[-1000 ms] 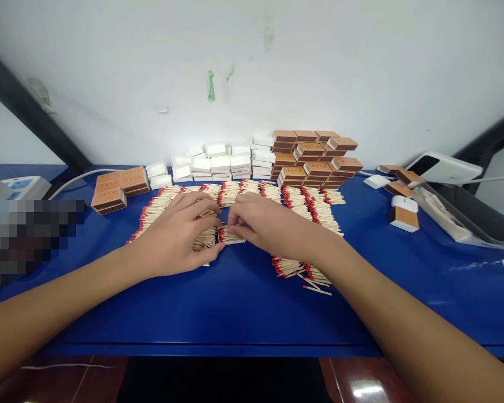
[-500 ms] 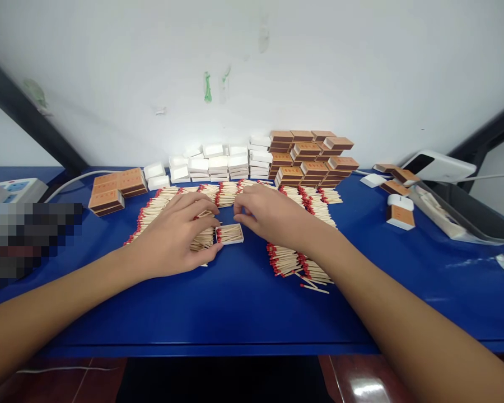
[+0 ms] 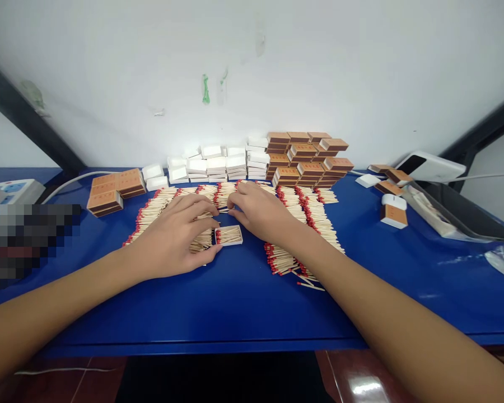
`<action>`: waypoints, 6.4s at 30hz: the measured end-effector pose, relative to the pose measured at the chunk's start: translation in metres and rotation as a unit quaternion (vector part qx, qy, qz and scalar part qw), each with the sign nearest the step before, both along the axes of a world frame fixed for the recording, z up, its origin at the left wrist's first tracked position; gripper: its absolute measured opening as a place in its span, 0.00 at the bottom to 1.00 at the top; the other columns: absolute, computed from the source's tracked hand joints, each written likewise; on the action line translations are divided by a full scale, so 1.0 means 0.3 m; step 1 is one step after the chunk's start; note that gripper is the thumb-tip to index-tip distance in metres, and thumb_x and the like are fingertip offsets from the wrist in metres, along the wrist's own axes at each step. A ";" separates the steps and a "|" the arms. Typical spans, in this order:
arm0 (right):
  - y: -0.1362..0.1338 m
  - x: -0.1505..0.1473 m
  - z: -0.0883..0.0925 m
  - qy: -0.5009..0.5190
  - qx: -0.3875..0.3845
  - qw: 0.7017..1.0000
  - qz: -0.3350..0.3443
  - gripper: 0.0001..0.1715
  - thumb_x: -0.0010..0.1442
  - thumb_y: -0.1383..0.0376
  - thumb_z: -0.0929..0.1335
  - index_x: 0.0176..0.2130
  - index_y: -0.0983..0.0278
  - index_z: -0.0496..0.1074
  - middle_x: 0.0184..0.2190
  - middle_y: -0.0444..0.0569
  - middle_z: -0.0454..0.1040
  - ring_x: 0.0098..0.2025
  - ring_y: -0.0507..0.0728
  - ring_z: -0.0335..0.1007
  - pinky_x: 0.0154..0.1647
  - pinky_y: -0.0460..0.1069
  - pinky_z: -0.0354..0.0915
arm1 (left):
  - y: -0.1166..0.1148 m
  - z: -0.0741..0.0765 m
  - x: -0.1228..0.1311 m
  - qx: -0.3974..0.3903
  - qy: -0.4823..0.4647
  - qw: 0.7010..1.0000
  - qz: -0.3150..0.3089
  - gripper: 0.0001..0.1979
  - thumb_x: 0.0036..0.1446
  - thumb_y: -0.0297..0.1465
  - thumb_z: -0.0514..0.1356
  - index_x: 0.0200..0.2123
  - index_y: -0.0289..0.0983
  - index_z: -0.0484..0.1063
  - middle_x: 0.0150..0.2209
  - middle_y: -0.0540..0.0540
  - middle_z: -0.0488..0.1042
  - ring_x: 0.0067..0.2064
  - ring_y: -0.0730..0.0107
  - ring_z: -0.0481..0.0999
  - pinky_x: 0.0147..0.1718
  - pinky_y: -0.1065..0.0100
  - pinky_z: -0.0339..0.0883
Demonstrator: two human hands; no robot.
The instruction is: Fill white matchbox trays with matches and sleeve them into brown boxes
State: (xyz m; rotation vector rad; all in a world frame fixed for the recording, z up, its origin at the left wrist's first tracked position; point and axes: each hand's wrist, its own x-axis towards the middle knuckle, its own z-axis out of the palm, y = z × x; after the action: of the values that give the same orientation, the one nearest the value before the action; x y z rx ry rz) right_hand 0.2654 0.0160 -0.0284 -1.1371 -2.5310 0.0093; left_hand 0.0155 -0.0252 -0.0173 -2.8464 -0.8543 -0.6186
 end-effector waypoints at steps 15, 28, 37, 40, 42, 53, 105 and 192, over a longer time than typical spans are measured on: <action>-0.014 0.019 0.045 -0.019 -0.041 0.999 -0.025 0.09 0.75 0.66 0.67 0.39 0.62 0.71 0.40 0.54 0.74 0.45 0.63 0.69 0.46 0.55 0.63 | 0.003 0.002 -0.004 -0.001 -0.011 1.000 -0.009 0.15 0.70 0.39 0.64 0.46 0.33 0.83 0.52 0.35 0.81 0.61 0.43 0.75 0.63 0.43 0.69; -0.034 0.046 0.087 -0.020 -0.081 0.997 -0.004 0.08 0.72 0.64 0.68 0.38 0.61 0.74 0.40 0.52 0.75 0.41 0.60 0.69 0.40 0.53 0.59 | 0.000 0.009 0.000 -0.020 -0.005 1.000 -0.002 0.13 0.68 0.38 0.65 0.46 0.35 0.83 0.52 0.35 0.80 0.63 0.42 0.74 0.64 0.42 0.68; -0.028 0.029 0.069 -0.011 -0.114 0.993 0.005 0.07 0.70 0.65 0.68 0.37 0.61 0.74 0.36 0.51 0.76 0.40 0.60 0.71 0.40 0.53 0.61 | -0.001 0.007 -0.003 -0.013 -0.001 1.000 0.000 0.14 0.69 0.38 0.65 0.47 0.34 0.83 0.53 0.35 0.80 0.63 0.42 0.75 0.65 0.42 0.68; -0.028 0.034 0.073 -0.009 -0.122 0.993 0.005 0.08 0.71 0.64 0.67 0.37 0.61 0.73 0.38 0.52 0.77 0.41 0.61 0.71 0.40 0.53 0.62 | 0.000 0.006 -0.002 -0.011 -0.002 1.000 0.001 0.14 0.69 0.38 0.65 0.47 0.34 0.83 0.53 0.35 0.80 0.63 0.43 0.75 0.65 0.43 0.68; -0.034 0.042 0.089 -0.008 -0.119 0.993 0.005 0.10 0.72 0.62 0.67 0.37 0.60 0.73 0.38 0.53 0.77 0.41 0.61 0.72 0.41 0.54 0.62 | 0.000 0.006 -0.002 -0.014 -0.001 1.000 0.003 0.13 0.68 0.38 0.65 0.47 0.35 0.83 0.53 0.35 0.80 0.63 0.43 0.75 0.64 0.43 0.68; -0.114 0.022 0.136 -0.002 -0.152 0.988 0.036 0.09 0.72 0.61 0.68 0.38 0.60 0.75 0.39 0.52 0.78 0.39 0.59 0.73 0.39 0.54 0.63 | -0.001 0.009 0.002 -0.013 -0.001 1.000 0.001 0.13 0.70 0.39 0.63 0.45 0.35 0.83 0.50 0.36 0.81 0.60 0.43 0.75 0.62 0.44 0.69; -0.023 -0.003 0.060 -0.104 -0.051 0.970 -0.214 0.14 0.73 0.66 0.66 0.34 0.62 0.73 0.41 0.57 0.80 0.46 0.64 0.74 0.44 0.55 0.62 | -0.002 0.001 -0.003 0.008 -0.012 1.000 -0.007 0.14 0.69 0.38 0.65 0.46 0.32 0.84 0.51 0.36 0.81 0.61 0.42 0.76 0.62 0.43 0.69; -0.120 0.007 0.132 -0.010 -0.210 0.977 0.025 0.19 0.73 0.52 0.68 0.33 0.60 0.73 0.33 0.48 0.76 0.33 0.56 0.66 0.35 0.53 0.56 | -0.003 0.006 0.002 -0.004 0.004 1.000 0.003 0.12 0.70 0.38 0.64 0.44 0.36 0.83 0.50 0.37 0.80 0.59 0.45 0.75 0.60 0.45 0.68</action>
State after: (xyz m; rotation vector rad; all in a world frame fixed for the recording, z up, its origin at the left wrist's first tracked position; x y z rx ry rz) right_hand 0.2675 -0.0199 0.0113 -1.2216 -2.6478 0.5723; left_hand 0.0160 -0.0261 -0.0155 -2.8505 -0.8665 -0.6054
